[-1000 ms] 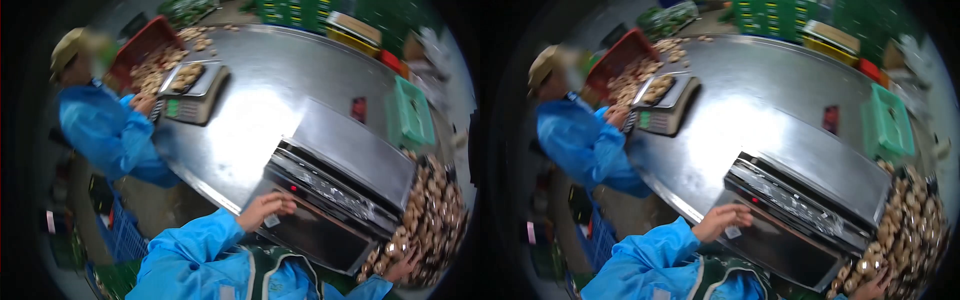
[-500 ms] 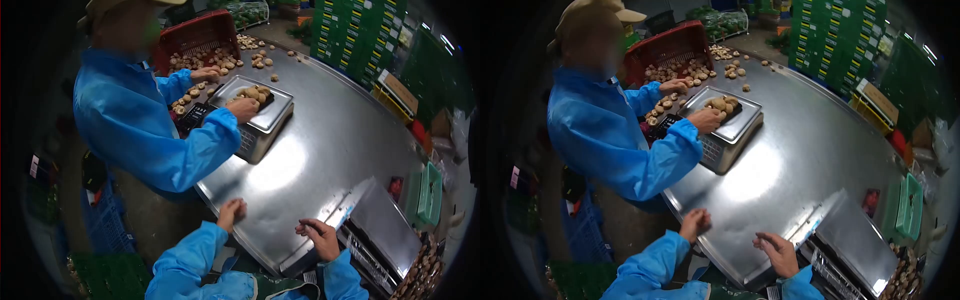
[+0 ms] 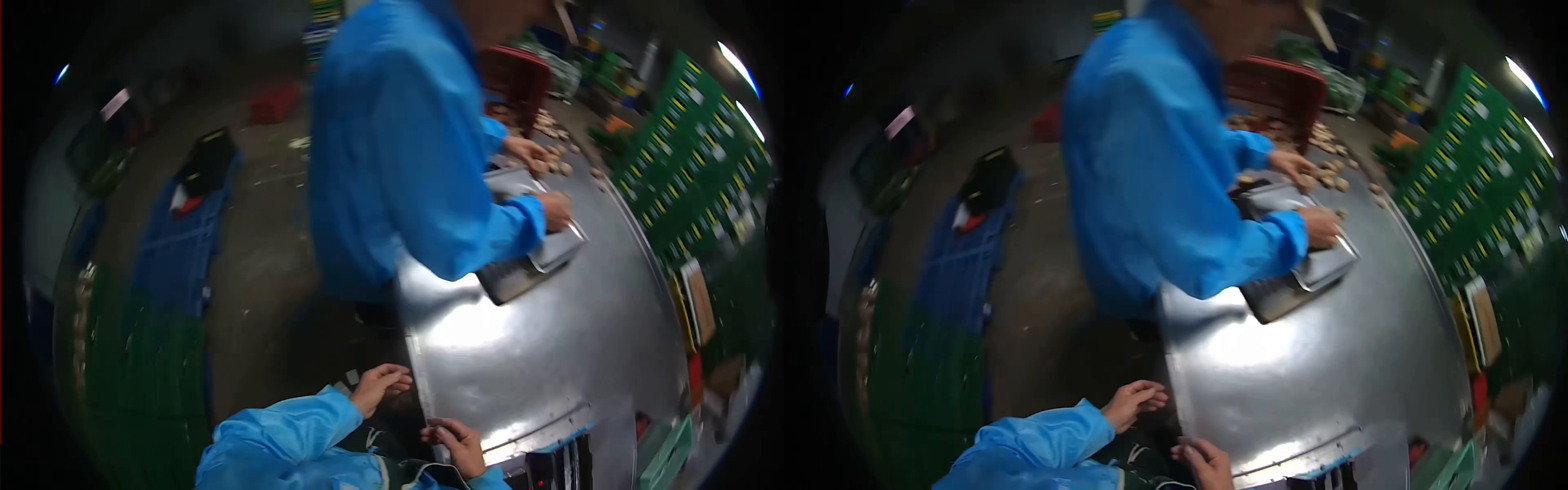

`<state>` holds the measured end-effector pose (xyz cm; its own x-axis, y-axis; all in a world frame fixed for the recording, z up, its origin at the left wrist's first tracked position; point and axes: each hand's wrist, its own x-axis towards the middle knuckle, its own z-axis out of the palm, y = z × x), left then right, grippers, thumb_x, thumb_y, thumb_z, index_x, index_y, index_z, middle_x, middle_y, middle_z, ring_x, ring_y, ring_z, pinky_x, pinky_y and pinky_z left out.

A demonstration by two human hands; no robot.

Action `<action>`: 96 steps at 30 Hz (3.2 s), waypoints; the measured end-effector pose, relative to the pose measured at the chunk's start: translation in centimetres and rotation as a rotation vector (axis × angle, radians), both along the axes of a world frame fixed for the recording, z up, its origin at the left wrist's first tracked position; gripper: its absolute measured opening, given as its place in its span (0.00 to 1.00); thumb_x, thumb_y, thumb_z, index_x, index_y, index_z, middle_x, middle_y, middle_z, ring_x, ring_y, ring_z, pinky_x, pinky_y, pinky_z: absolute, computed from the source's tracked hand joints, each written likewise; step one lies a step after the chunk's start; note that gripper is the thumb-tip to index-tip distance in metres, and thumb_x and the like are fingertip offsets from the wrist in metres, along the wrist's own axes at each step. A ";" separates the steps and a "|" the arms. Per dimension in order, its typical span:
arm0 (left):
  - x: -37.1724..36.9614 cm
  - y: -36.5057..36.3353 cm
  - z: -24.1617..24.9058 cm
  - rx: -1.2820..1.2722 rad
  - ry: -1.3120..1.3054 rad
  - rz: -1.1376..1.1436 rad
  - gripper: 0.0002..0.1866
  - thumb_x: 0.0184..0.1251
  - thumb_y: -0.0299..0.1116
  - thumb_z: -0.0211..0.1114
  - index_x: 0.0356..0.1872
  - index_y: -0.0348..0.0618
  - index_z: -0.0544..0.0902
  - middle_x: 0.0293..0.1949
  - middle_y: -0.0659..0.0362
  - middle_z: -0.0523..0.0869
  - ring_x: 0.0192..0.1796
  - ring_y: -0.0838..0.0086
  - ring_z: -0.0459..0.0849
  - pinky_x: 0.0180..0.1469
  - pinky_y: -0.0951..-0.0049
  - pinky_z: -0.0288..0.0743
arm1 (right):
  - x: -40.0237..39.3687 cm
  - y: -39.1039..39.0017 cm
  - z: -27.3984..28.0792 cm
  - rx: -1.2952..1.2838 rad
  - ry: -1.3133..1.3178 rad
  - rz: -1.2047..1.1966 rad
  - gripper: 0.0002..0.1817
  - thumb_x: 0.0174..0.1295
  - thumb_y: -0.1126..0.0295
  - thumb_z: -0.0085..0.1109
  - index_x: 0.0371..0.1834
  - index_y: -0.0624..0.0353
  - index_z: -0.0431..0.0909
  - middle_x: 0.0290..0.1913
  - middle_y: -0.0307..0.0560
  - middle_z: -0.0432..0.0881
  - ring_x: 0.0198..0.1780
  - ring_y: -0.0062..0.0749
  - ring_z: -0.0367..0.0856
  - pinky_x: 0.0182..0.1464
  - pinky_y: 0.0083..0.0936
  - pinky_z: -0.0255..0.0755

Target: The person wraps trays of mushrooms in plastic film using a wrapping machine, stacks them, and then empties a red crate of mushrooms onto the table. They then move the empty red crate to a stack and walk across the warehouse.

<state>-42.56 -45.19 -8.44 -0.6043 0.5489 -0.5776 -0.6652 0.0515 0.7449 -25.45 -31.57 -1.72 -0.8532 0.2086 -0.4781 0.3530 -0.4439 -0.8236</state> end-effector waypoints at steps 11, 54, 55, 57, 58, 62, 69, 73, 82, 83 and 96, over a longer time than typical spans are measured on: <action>-10.1 -18.3 -0.8 0.147 -0.010 0.555 0.10 0.68 0.32 0.54 0.45 0.39 0.77 0.38 0.56 0.83 0.38 0.73 0.81 0.42 0.74 0.75 | -15.8 -10.9 -0.5 0.004 -0.140 0.372 0.14 0.66 0.72 0.49 0.50 0.70 0.73 0.40 0.52 0.81 0.42 0.31 0.80 0.48 0.25 0.74; -143.6 -22.8 1.1 -0.290 0.282 0.066 0.11 0.66 0.35 0.56 0.43 0.40 0.76 0.33 0.59 0.82 0.34 0.76 0.81 0.36 0.80 0.73 | -126.9 26.5 -18.9 1.470 -1.322 -0.279 0.20 0.55 0.63 0.54 0.53 0.42 0.74 0.60 0.47 0.69 0.62 0.44 0.65 0.58 0.40 0.63; -147.5 -20.1 1.4 -0.252 0.316 0.003 0.11 0.66 0.35 0.56 0.44 0.40 0.76 0.34 0.58 0.83 0.35 0.76 0.81 0.37 0.80 0.73 | -128.1 23.6 -16.7 1.633 -1.087 -0.447 0.19 0.55 0.65 0.55 0.52 0.47 0.74 0.58 0.49 0.70 0.61 0.45 0.66 0.59 0.38 0.63; -154.7 -13.8 1.5 -0.179 0.375 -0.108 0.12 0.67 0.34 0.56 0.45 0.39 0.77 0.37 0.57 0.83 0.37 0.76 0.81 0.40 0.78 0.73 | -130.8 18.8 -14.6 1.789 -0.669 -0.714 0.16 0.54 0.71 0.55 0.48 0.57 0.75 0.54 0.53 0.73 0.58 0.46 0.68 0.59 0.36 0.62; -157.8 -10.4 1.2 -0.149 0.397 -0.154 0.12 0.67 0.34 0.56 0.46 0.39 0.77 0.39 0.56 0.84 0.38 0.76 0.82 0.43 0.77 0.74 | -132.5 17.2 -14.0 1.793 -0.500 -0.798 0.15 0.54 0.74 0.55 0.46 0.61 0.75 0.52 0.54 0.73 0.57 0.47 0.69 0.60 0.38 0.61; -167.8 2.9 -3.5 -0.025 0.333 -0.351 0.12 0.66 0.35 0.57 0.46 0.40 0.77 0.40 0.56 0.84 0.40 0.76 0.81 0.43 0.77 0.73 | -144.1 12.5 -12.4 1.521 -0.347 -0.902 0.12 0.54 0.80 0.51 0.43 0.66 0.75 0.46 0.54 0.76 0.52 0.46 0.72 0.57 0.34 0.63; -179.7 15.5 -2.4 -0.053 0.145 -0.877 0.15 0.68 0.31 0.55 0.52 0.36 0.74 0.45 0.56 0.81 0.46 0.75 0.79 0.51 0.75 0.72 | -169.6 24.1 -8.9 1.148 -0.063 -0.925 0.07 0.59 0.78 0.52 0.39 0.64 0.75 0.43 0.51 0.77 0.48 0.40 0.75 0.54 0.28 0.65; -191.6 18.0 -4.9 -0.263 0.177 -0.914 0.17 0.70 0.36 0.52 0.53 0.35 0.73 0.44 0.55 0.82 0.44 0.76 0.80 0.47 0.79 0.71 | -180.5 33.8 -8.6 1.105 -0.071 -0.932 0.09 0.58 0.75 0.55 0.41 0.63 0.75 0.46 0.51 0.75 0.51 0.42 0.73 0.55 0.30 0.64; -214.8 43.4 -3.8 -0.227 0.296 -0.881 0.13 0.67 0.31 0.55 0.48 0.35 0.75 0.40 0.56 0.82 0.42 0.76 0.80 0.46 0.76 0.73 | -193.5 40.0 -19.5 0.463 -0.396 -1.278 0.21 0.57 0.63 0.60 0.50 0.65 0.73 0.48 0.53 0.77 0.52 0.39 0.74 0.55 0.32 0.66; -216.1 47.7 -3.0 -0.113 0.272 -0.882 0.13 0.67 0.32 0.55 0.47 0.35 0.75 0.40 0.56 0.82 0.42 0.76 0.79 0.47 0.76 0.73 | -194.9 39.6 -19.2 0.458 -0.486 -1.231 0.23 0.57 0.62 0.60 0.50 0.66 0.73 0.47 0.54 0.77 0.52 0.39 0.74 0.55 0.32 0.67; -215.1 92.4 -6.5 -0.058 0.240 -1.388 0.13 0.67 0.32 0.55 0.48 0.37 0.75 0.39 0.54 0.83 0.38 0.74 0.82 0.43 0.75 0.75 | -196.0 76.1 -19.8 0.616 -0.761 -1.549 0.39 0.50 0.46 0.62 0.58 0.65 0.67 0.54 0.63 0.70 0.58 0.51 0.67 0.62 0.36 0.59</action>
<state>-257.61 47.18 -14.93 0.3156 0.7499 -0.5813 0.0926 0.5854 0.8055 -221.43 44.52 -21.52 0.5962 0.7816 -0.1834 0.2993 -0.4283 -0.8526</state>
